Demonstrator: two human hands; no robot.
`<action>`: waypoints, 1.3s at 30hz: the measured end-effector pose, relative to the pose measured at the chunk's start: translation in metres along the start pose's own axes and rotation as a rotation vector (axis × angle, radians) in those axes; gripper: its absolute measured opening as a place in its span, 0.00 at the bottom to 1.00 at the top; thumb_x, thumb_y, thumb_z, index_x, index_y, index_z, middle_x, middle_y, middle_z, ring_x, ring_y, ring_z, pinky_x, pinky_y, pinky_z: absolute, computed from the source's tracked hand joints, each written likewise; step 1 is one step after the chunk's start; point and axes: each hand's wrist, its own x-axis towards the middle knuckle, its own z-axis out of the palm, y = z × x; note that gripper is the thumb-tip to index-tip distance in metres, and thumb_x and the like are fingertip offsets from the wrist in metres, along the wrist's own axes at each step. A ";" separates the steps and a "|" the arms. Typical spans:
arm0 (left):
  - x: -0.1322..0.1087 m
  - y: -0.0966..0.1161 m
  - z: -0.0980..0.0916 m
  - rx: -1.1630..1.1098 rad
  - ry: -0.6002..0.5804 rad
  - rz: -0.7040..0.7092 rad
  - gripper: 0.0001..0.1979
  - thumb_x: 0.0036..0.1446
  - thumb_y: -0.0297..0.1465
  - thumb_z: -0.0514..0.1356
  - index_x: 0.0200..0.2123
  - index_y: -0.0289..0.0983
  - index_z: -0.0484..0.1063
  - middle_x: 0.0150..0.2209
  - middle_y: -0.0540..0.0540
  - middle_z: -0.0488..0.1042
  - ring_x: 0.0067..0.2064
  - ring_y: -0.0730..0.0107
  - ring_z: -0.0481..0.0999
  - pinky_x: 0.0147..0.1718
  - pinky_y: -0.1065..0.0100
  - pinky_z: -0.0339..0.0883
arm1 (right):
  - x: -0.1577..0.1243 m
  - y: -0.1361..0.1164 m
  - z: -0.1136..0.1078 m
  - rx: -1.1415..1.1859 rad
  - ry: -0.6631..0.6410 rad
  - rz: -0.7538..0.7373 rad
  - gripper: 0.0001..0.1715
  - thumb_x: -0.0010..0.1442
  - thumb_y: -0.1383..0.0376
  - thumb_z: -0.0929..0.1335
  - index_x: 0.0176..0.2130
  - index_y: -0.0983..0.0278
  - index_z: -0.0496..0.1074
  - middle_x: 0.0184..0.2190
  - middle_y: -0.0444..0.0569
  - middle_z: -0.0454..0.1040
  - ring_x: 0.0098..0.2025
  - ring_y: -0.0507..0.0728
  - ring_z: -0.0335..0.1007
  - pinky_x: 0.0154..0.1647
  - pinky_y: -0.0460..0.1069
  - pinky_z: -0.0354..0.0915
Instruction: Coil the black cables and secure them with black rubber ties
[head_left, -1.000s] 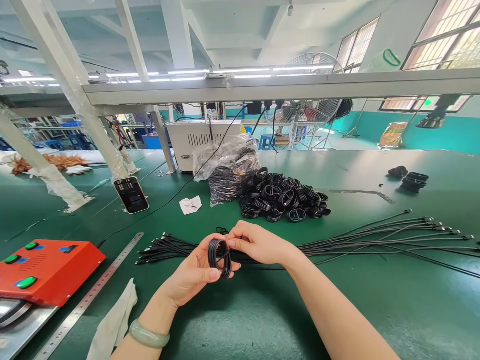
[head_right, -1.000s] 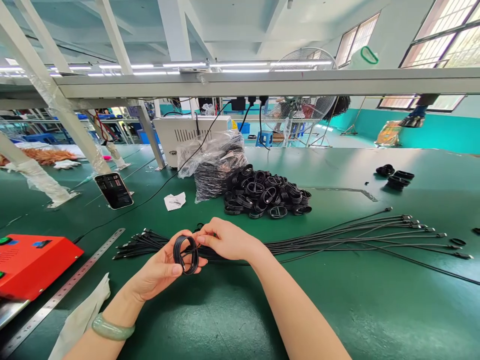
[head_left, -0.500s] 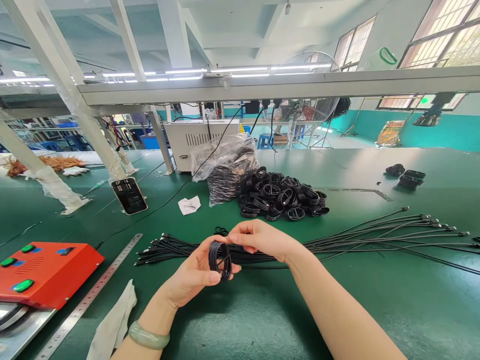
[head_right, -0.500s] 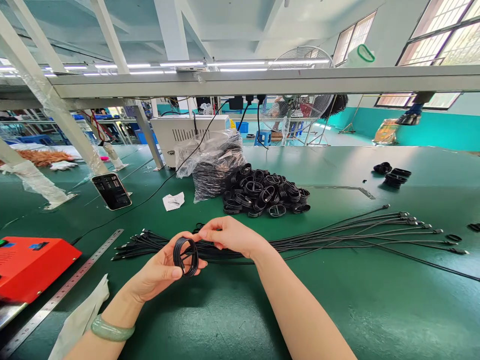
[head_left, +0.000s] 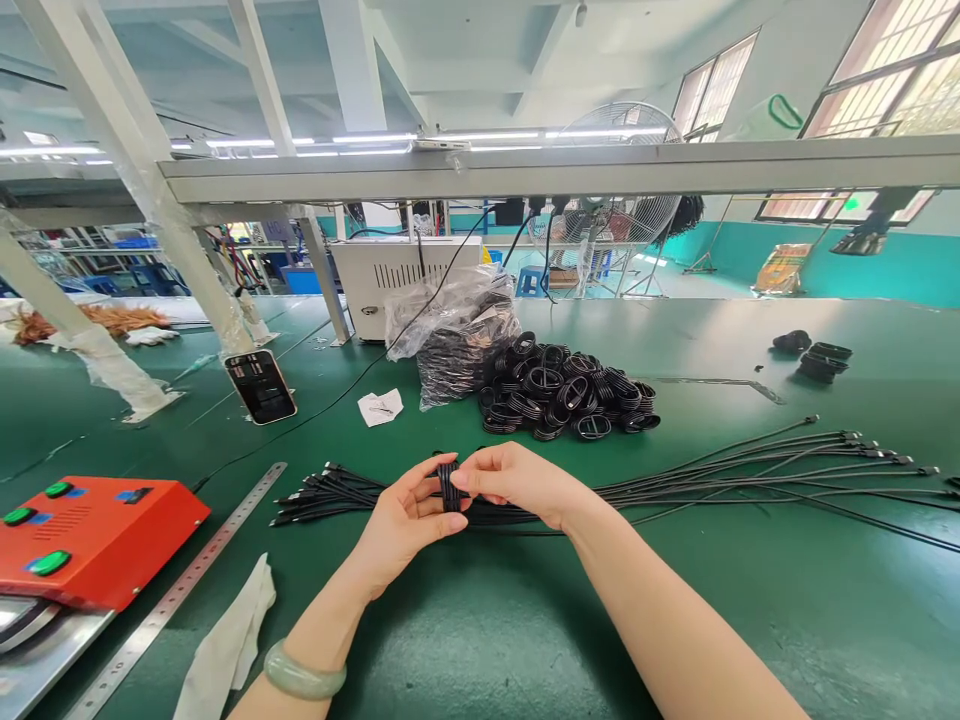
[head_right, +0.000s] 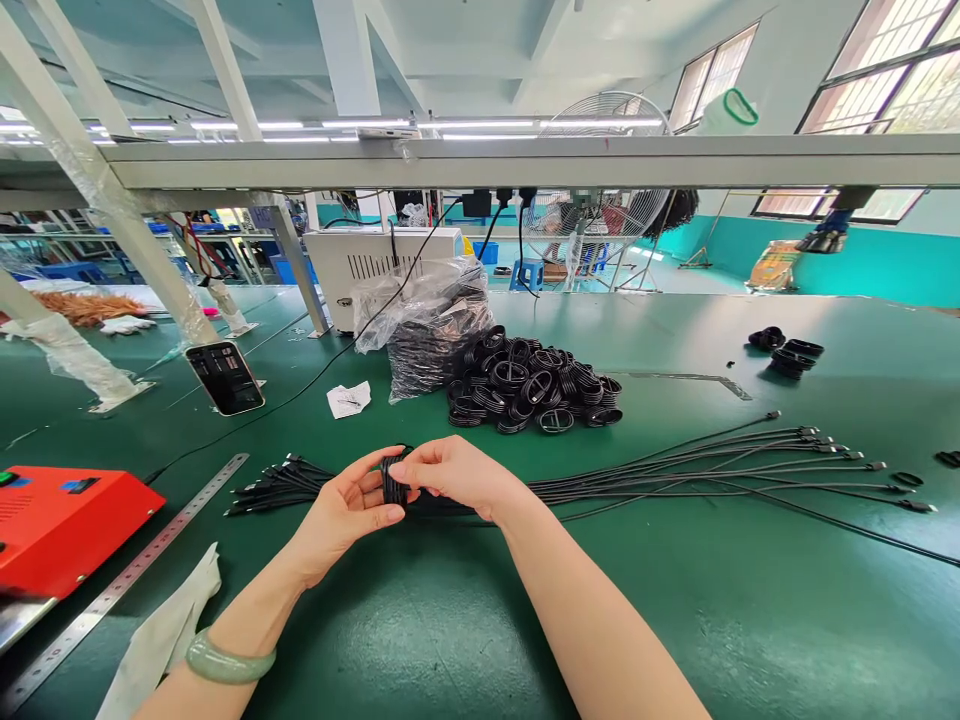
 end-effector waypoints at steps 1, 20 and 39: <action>0.000 0.000 0.000 0.016 0.012 -0.005 0.38 0.38 0.25 0.74 0.55 0.42 0.69 0.40 0.44 0.81 0.43 0.55 0.81 0.50 0.54 0.70 | 0.002 0.002 0.002 0.017 0.002 -0.002 0.17 0.54 0.55 0.72 0.25 0.65 0.72 0.22 0.43 0.69 0.25 0.48 0.56 0.25 0.46 0.51; 0.005 -0.008 -0.003 -0.094 0.056 -0.108 0.34 0.41 0.29 0.73 0.53 0.42 0.69 0.47 0.41 0.79 0.47 0.52 0.80 0.54 0.51 0.66 | 0.012 0.011 0.020 -0.012 0.176 -0.033 0.15 0.55 0.57 0.70 0.25 0.66 0.72 0.21 0.41 0.68 0.23 0.49 0.58 0.25 0.45 0.55; 0.008 -0.008 -0.008 -0.437 0.065 -0.126 0.17 0.62 0.34 0.58 0.54 0.40 0.67 0.40 0.43 0.80 0.37 0.65 0.81 0.33 0.66 0.76 | 0.020 0.029 0.024 -0.497 0.088 -0.162 0.12 0.46 0.68 0.75 0.23 0.63 0.68 0.24 0.37 0.61 0.25 0.49 0.55 0.26 0.44 0.51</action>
